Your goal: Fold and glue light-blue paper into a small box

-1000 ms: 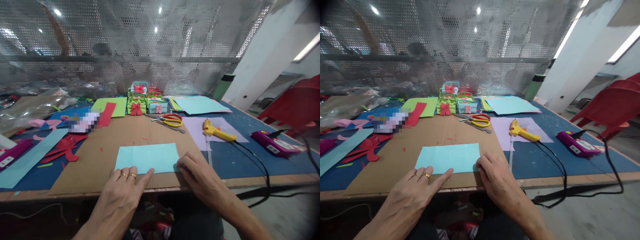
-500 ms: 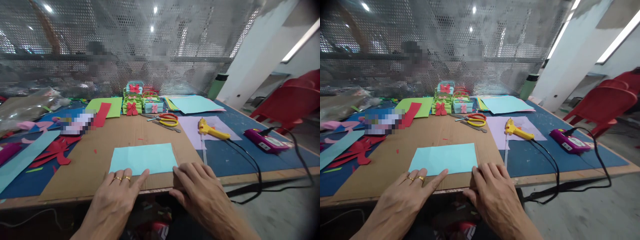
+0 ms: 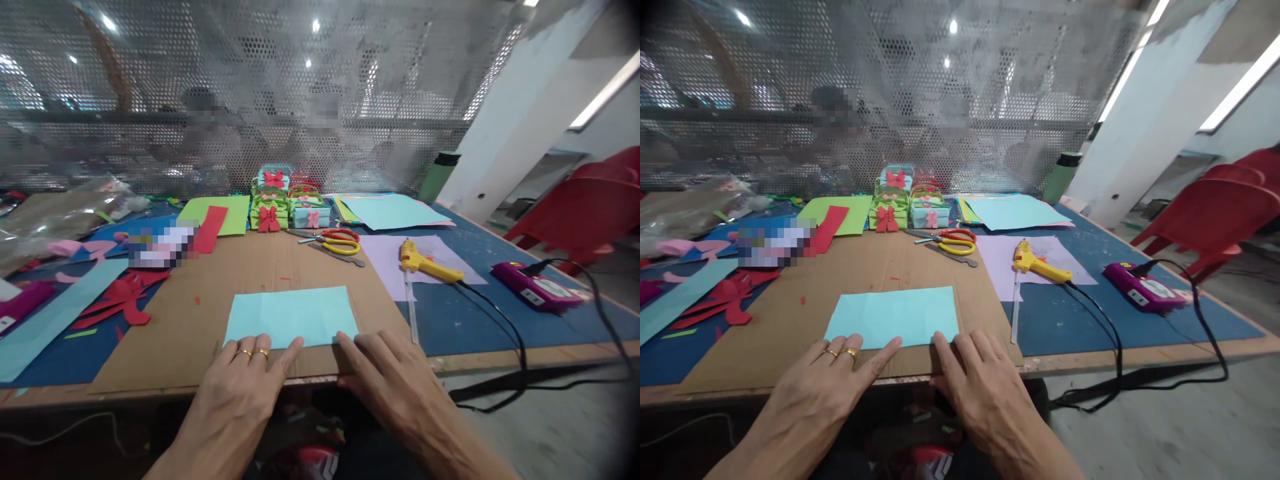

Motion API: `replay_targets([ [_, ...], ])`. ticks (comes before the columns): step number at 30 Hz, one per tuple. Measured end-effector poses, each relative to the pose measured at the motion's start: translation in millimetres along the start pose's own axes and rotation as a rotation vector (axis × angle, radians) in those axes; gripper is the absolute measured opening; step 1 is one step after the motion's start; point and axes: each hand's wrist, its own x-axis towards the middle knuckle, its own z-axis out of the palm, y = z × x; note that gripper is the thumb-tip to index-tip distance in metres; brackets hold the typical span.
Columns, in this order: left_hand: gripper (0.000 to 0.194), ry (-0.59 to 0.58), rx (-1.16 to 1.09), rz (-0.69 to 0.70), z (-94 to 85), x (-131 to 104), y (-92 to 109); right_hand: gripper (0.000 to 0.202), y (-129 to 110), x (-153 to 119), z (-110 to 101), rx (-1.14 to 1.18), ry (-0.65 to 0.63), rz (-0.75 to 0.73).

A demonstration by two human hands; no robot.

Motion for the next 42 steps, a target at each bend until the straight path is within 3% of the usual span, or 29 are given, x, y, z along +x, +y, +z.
replay_targets([
  [7, 0.064, 0.019, -0.008, -0.022, -0.2, 0.5, 2.3, 0.037, -3.6, 14.3, -8.4, -0.064, -0.039, -0.018],
  [15, 0.067, -0.044, -0.023, -0.040, -1.8, -3.2, 1.4, 0.036, -4.0, 2.6, -2.5, -0.040, 0.074, 0.005],
  [24, 0.067, -0.008, -0.023, -0.068, -3.7, -1.9, 1.9, 0.029, 8.6, -10.8, -3.5, -0.045, 0.118, 0.049],
  [28, 0.066, 0.015, -0.016, -0.052, -3.0, 0.4, 0.9, 0.025, 14.4, -13.6, -17.0, -0.057, 0.113, 0.071],
  [33, 0.063, 0.023, -0.022, -0.035, -0.1, -0.4, -0.8, 0.023, 4.0, 7.7, -33.2, -0.042, 0.207, 0.061],
  [37, 0.063, 0.021, -0.036, -0.063, -0.7, 1.4, 2.9, 0.034, -12.0, 29.6, -9.8, 0.196, 0.088, -0.085],
  [39, 0.061, 0.011, -0.038, -0.083, -1.1, 2.3, 6.0, 0.043, -18.4, 34.0, 7.3, 0.238, 0.033, -0.082],
  [42, 0.060, 0.024, -0.034, -0.103, 0.5, 0.0, 9.5, 0.047, -23.5, 32.6, 23.2, 0.201, 0.052, -0.063],
])
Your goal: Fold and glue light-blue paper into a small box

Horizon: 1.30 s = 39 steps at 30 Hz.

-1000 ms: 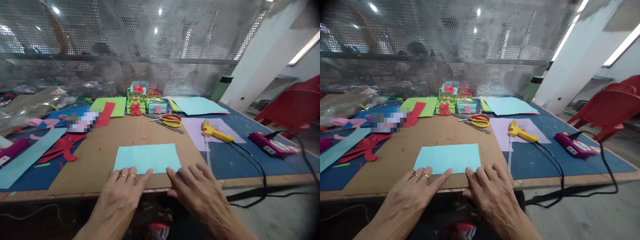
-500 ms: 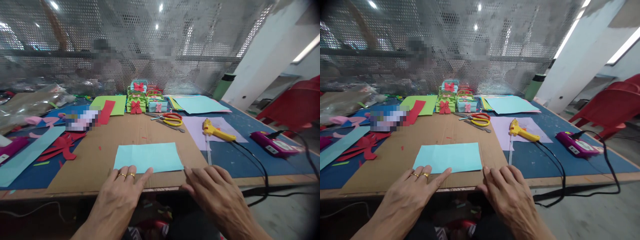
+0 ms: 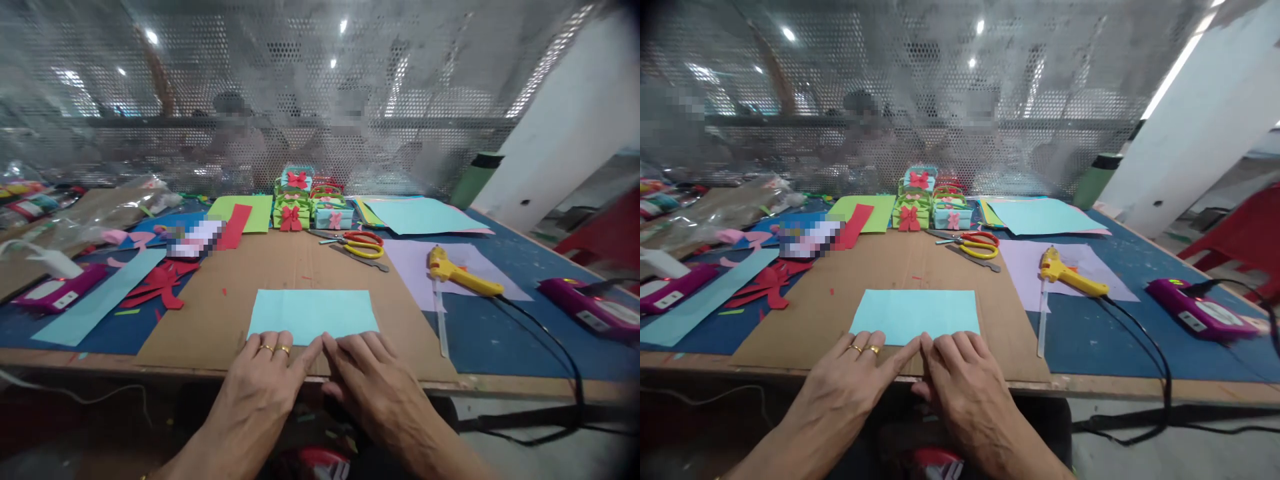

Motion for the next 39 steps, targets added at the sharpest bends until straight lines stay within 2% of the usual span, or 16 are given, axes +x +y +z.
replay_targets([
  [4, 0.048, 0.132, -0.001, -0.051, 6.6, -14.2, -1.6, 0.046, -1.6, -2.9, 1.0, -0.055, 0.045, 0.005],
  [8, 0.041, 0.275, -0.121, -0.135, 13.9, -31.2, -4.1, 0.045, -1.6, -0.8, 0.0, -0.083, 0.080, -0.001],
  [11, 0.039, 0.307, -0.215, -0.211, 17.6, -37.2, -2.9, 0.043, 0.3, 0.2, 2.7, -0.105, 0.120, -0.014],
  [15, 0.032, 0.336, -0.221, -0.300, 18.3, -36.7, -0.6, 0.042, 2.5, 0.5, 4.1, -0.123, 0.146, -0.034],
  [17, 0.030, 0.327, -0.187, -0.309, 15.9, -35.1, 0.3, 0.041, 2.7, 0.8, 3.3, -0.127, 0.147, -0.046],
  [21, 0.030, 0.218, -0.081, -0.297, 9.0, -33.1, 2.4, 0.040, 2.4, 1.1, 2.0, -0.130, 0.146, -0.056],
  [26, 0.041, 0.078, -0.025, -0.272, 4.5, -33.1, 3.5, 0.040, 3.3, 0.0, 3.4, -0.126, 0.147, -0.053],
  [33, 0.039, 0.085, -0.023, -0.263, 5.0, -34.1, 3.8, 0.041, 3.7, -2.2, 5.8, -0.122, 0.140, -0.049],
  [39, 0.037, 0.168, -0.024, -0.284, 9.1, -42.6, -2.9, 0.041, 3.5, -3.0, 5.0, -0.116, 0.146, -0.056],
])
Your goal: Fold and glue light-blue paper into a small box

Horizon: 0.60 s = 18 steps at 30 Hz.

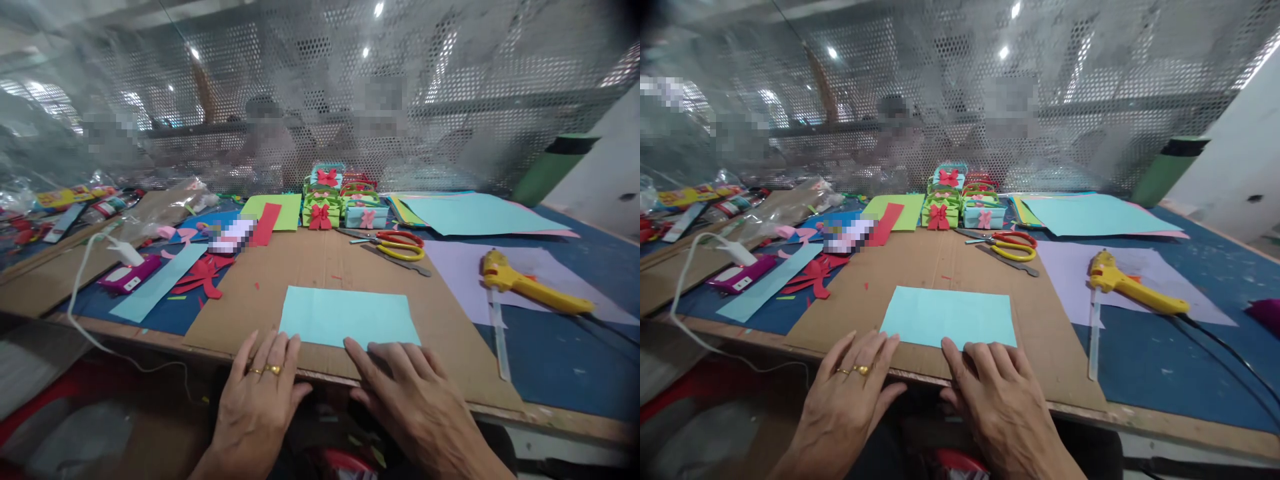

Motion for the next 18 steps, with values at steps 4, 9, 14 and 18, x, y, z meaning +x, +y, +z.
replay_targets([
  [4, 0.046, -0.025, 0.040, -0.008, -6.1, 2.4, -13.7, 0.042, 0.7, 1.0, -1.3, -0.009, -0.005, -0.005],
  [9, 0.039, -0.072, 0.058, -0.055, -11.7, 26.1, -14.2, 0.041, 0.7, 2.8, -1.6, -0.013, 0.004, -0.016],
  [14, 0.019, -0.289, 0.122, -0.099, -6.4, 61.1, -10.2, 0.043, 1.2, 2.8, -1.6, -0.001, -0.006, -0.006],
  [18, 0.011, -0.550, 0.004, -0.047, -6.9, 75.1, -16.7, 0.043, 1.9, 1.5, -1.0, 0.009, -0.021, -0.007],
])
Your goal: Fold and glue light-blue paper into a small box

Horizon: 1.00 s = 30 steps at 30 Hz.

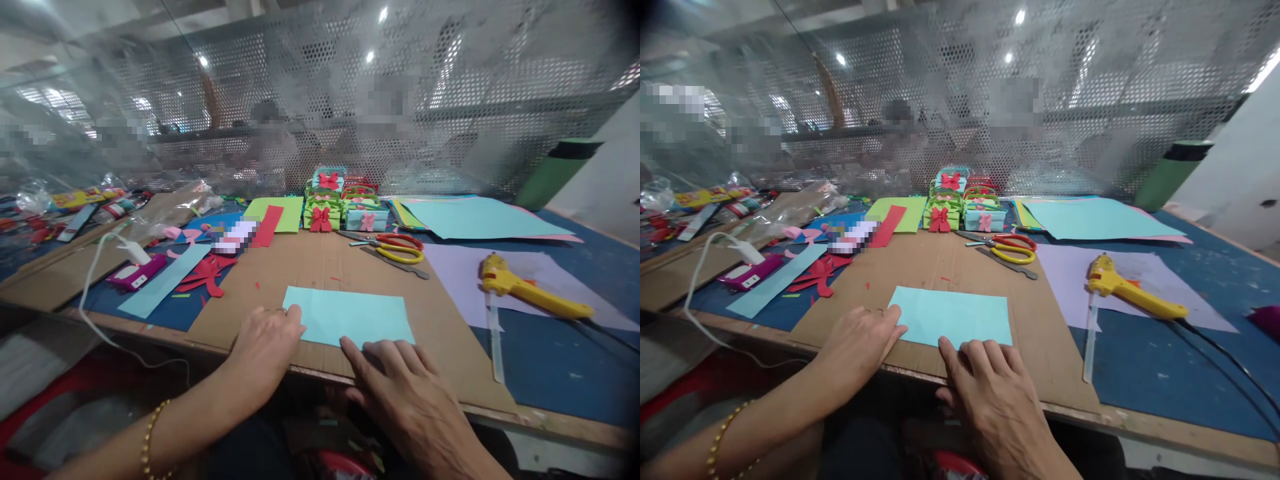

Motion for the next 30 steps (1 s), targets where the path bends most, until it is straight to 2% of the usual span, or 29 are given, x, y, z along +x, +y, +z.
replay_targets([
  [5, 0.025, -0.196, -0.291, 0.026, -7.5, 15.6, -16.6, 0.041, -0.6, -1.7, 2.4, 0.006, -0.005, 0.017],
  [9, 0.042, -0.392, -0.481, -0.090, -7.9, 34.0, -25.3, 0.041, -1.2, -3.2, 5.1, -0.017, 0.009, 0.002],
  [13, 0.043, -0.493, -0.559, -0.122, -7.7, 42.4, -28.9, 0.042, -0.7, -4.1, 4.4, -0.023, 0.013, 0.003],
  [19, 0.033, -0.558, -0.601, -0.136, -14.1, 43.2, -32.6, 0.041, 1.4, -1.6, 1.8, -0.011, 0.029, -0.027],
  [24, 0.026, -0.566, -0.602, -0.158, -17.7, 41.6, -35.8, 0.042, 0.4, -2.0, 1.2, -0.006, 0.024, -0.015],
  [30, 0.029, -0.563, -0.580, -0.191, -11.6, 34.9, -55.1, 0.042, -1.4, 0.7, -0.5, -0.020, 0.011, 0.006],
])
